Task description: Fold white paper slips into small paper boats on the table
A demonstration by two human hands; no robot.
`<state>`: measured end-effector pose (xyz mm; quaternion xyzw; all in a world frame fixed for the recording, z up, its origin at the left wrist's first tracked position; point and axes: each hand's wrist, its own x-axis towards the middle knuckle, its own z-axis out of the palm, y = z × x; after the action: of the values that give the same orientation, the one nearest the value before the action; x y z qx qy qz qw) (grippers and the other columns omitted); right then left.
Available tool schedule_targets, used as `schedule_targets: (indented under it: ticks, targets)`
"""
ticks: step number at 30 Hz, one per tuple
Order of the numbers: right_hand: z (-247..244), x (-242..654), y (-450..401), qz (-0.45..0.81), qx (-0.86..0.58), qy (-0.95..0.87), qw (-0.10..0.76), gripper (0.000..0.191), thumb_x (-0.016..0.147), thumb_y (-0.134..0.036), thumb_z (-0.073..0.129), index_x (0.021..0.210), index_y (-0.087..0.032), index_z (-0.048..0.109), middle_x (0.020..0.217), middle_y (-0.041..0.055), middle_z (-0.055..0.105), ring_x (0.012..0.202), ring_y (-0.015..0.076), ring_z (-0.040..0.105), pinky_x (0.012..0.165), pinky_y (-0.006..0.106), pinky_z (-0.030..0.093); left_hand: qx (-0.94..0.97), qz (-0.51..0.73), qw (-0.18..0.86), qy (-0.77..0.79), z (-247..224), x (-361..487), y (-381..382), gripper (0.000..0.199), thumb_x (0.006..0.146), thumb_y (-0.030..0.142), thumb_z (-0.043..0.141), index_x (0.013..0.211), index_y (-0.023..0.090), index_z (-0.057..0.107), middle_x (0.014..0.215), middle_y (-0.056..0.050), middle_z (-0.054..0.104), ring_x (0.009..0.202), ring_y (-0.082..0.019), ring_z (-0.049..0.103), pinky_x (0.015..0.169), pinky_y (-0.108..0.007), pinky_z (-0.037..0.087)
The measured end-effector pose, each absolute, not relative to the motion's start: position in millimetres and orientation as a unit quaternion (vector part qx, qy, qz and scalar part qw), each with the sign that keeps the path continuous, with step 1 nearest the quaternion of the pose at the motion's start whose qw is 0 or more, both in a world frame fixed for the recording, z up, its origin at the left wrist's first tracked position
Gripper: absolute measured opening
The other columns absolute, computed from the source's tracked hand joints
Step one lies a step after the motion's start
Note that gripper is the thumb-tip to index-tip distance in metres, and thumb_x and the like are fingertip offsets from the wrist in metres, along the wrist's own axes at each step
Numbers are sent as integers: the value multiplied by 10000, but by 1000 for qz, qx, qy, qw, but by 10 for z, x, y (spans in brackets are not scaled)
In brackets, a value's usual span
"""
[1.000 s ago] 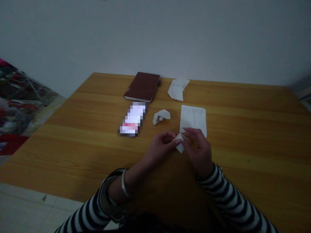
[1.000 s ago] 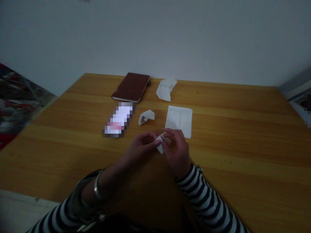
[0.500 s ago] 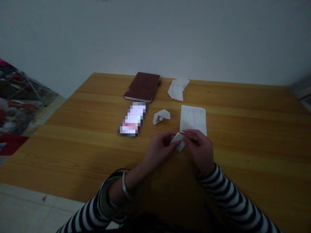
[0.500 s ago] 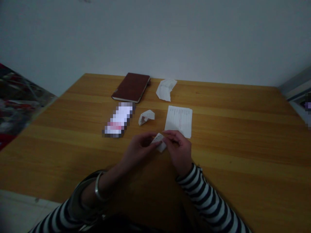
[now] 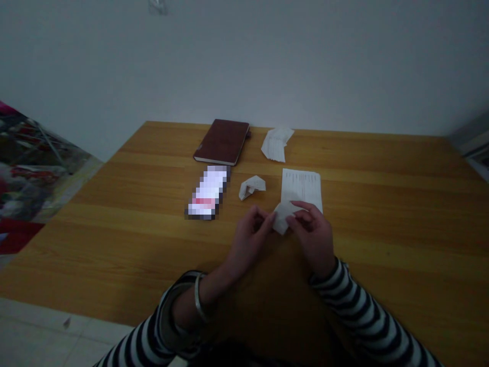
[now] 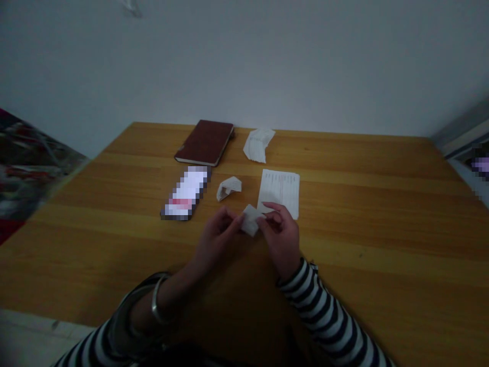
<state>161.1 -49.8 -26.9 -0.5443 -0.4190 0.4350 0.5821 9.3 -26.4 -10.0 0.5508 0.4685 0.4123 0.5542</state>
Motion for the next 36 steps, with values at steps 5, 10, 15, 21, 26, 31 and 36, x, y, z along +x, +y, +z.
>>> schedule_targets:
  ticks: [5,10,15,21,26,31,36]
  targets:
    - [-212,1703,-466,407,-548,-418,599,247,811,-261,673,1047,-231,609,690,-40,599,606,121,566,545,235,456,549,316,656,410,-55,127,-313,258,831,354,687,829,172,505,720,-4,635,673,-134,615,594,-225,472]
    - [-201,1686,-475,432,-535,-436,580,242,820,-281,677,1046,-238,605,693,-36,613,613,131,577,553,248,459,597,345,591,418,-9,108,-300,324,828,314,699,1102,192,575,704,18,638,633,-119,601,575,-211,473]
    - [-189,1716,-475,401,-512,-491,580,88,840,-302,674,905,-244,659,833,9,666,749,156,629,675,295,526,543,385,593,453,1,51,-213,175,837,284,683,936,145,719,721,-32,711,611,-119,632,609,-243,529]
    - [-216,1824,-417,392,-463,-595,527,316,796,-244,739,1108,-285,713,1061,46,706,963,201,648,835,386,541,542,363,640,407,36,-95,-86,293,783,233,732,1064,152,708,968,-90,767,803,-163,720,757,-298,597]
    - [-216,1871,-414,395,-475,-593,517,222,796,-261,742,1017,-275,755,976,43,747,887,200,683,803,398,564,552,356,659,366,36,-135,-39,421,696,152,782,1106,164,688,1065,-100,760,940,-204,729,871,-375,595]
    - [-196,1845,-444,365,-513,-581,516,125,794,-281,739,911,-264,782,856,31,781,765,197,713,715,362,588,579,362,603,411,8,-115,-32,256,711,186,774,965,159,746,948,-87,784,848,-198,740,804,-348,609]
    - [-191,1863,-446,382,-516,-563,520,79,777,-285,754,841,-262,792,810,31,789,729,199,732,700,357,609,600,344,592,414,56,-134,-41,170,744,211,759,906,165,780,916,-82,789,840,-198,737,808,-330,597]
